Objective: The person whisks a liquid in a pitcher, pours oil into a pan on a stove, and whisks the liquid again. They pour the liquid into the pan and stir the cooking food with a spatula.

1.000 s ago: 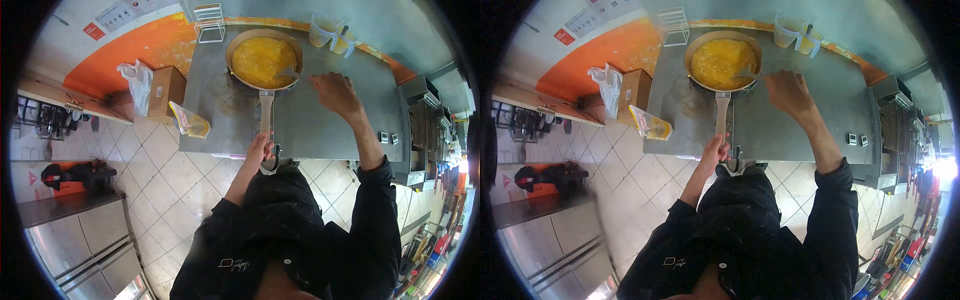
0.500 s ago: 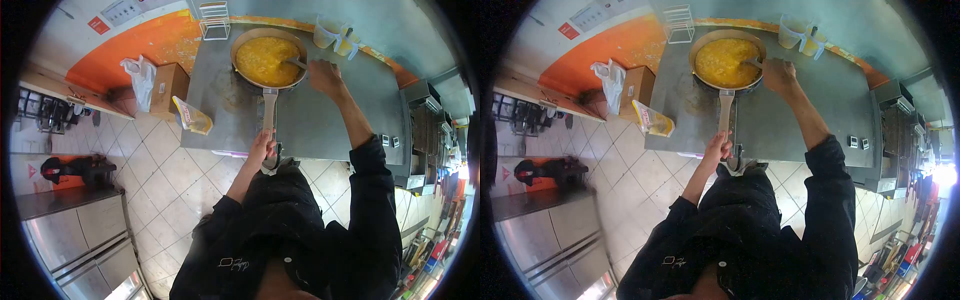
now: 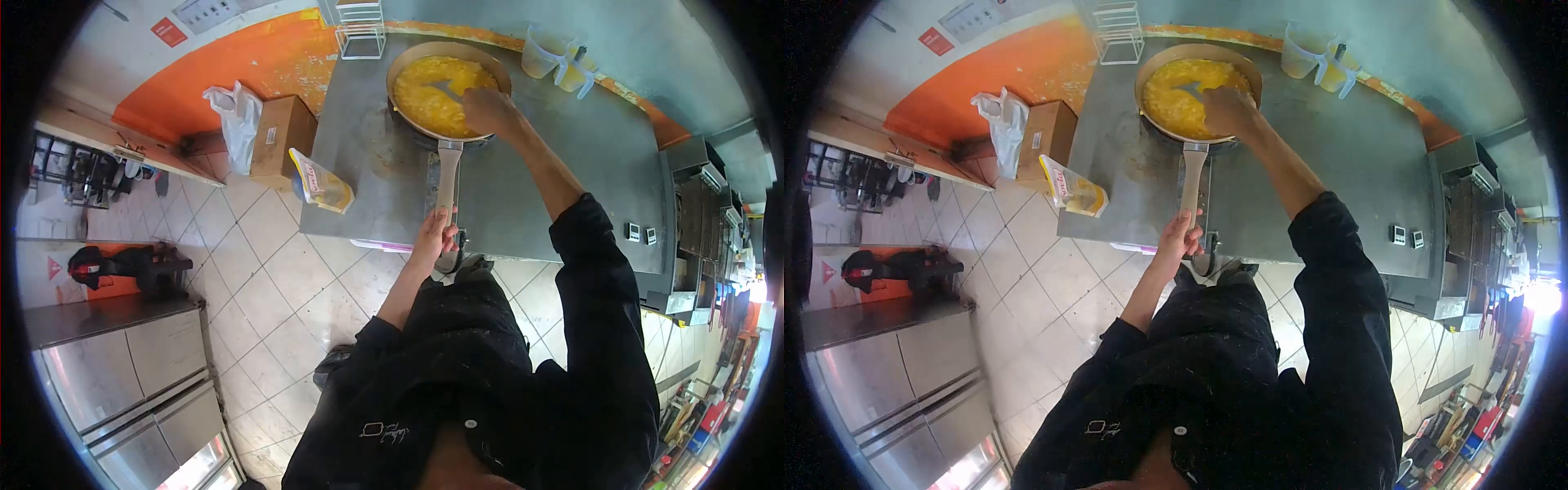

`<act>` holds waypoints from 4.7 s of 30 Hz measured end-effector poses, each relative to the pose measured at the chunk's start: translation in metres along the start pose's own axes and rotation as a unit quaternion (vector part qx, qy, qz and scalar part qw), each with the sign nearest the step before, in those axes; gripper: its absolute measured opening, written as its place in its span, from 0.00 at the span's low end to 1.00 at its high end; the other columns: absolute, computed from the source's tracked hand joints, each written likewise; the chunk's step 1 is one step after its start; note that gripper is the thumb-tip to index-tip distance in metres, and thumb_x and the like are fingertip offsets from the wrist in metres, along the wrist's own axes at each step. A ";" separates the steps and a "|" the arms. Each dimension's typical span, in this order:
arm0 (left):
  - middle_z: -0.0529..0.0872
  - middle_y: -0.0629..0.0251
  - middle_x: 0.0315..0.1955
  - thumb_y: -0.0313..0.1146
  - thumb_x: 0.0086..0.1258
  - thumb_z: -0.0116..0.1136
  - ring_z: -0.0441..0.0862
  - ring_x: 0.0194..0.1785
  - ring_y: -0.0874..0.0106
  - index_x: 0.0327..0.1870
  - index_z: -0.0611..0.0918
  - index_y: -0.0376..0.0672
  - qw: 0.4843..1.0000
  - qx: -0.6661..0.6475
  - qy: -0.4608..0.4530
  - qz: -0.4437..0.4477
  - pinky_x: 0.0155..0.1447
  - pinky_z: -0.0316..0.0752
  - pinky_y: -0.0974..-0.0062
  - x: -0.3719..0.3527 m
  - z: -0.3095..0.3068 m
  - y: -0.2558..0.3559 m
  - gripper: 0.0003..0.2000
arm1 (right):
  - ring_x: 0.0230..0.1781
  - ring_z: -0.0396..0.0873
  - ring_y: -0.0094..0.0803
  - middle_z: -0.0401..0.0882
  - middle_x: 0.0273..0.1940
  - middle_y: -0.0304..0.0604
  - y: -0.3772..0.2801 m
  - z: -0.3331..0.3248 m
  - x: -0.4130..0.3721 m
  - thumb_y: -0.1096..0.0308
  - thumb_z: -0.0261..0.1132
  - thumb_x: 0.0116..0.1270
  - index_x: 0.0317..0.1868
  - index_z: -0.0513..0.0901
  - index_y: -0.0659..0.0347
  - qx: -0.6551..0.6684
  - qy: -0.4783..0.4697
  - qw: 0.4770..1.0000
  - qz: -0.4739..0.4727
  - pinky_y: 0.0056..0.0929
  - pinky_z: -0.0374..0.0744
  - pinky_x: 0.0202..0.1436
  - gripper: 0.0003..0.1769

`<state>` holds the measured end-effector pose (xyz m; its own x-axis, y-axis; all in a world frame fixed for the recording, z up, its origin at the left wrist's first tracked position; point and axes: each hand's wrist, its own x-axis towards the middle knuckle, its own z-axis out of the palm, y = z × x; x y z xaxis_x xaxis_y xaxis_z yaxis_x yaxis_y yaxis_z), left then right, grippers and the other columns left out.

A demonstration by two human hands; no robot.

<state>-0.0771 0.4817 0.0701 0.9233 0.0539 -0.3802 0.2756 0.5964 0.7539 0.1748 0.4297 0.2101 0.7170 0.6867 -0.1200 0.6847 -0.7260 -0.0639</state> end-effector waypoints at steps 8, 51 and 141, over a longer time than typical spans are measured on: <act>0.68 0.77 0.20 0.58 0.73 0.48 0.64 0.16 0.84 0.57 0.72 0.41 1.000 0.003 -0.005 0.005 0.30 0.76 0.78 0.001 -0.004 -0.002 0.27 | 0.33 0.84 0.53 0.83 0.30 0.58 -0.011 -0.003 -0.068 0.72 0.58 0.56 0.32 0.82 0.67 0.021 -0.020 0.999 -0.029 0.49 0.82 0.39 0.08; 0.68 0.79 0.20 0.58 0.73 0.47 0.64 0.16 0.85 0.56 0.73 0.43 1.000 0.009 0.004 0.001 0.27 0.75 0.81 0.000 -0.002 0.000 0.26 | 0.31 0.82 0.53 0.82 0.29 0.55 0.012 -0.030 -0.070 0.70 0.54 0.61 0.30 0.82 0.64 -0.014 -0.118 0.993 0.000 0.47 0.80 0.37 0.11; 0.68 0.78 0.21 0.58 0.73 0.48 0.65 0.18 0.84 0.59 0.72 0.43 1.000 -0.018 -0.024 0.002 0.30 0.76 0.78 -0.001 -0.006 -0.001 0.27 | 0.35 0.83 0.49 0.83 0.30 0.53 0.027 -0.094 -0.111 0.67 0.60 0.65 0.38 0.86 0.59 -0.070 0.001 0.994 0.079 0.46 0.79 0.40 0.09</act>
<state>-0.0803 0.4861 0.0664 0.9368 0.0183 -0.3493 0.2619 0.6251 0.7353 0.1258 0.3376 0.3144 0.8171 0.5650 -0.1150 0.5752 -0.8126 0.0944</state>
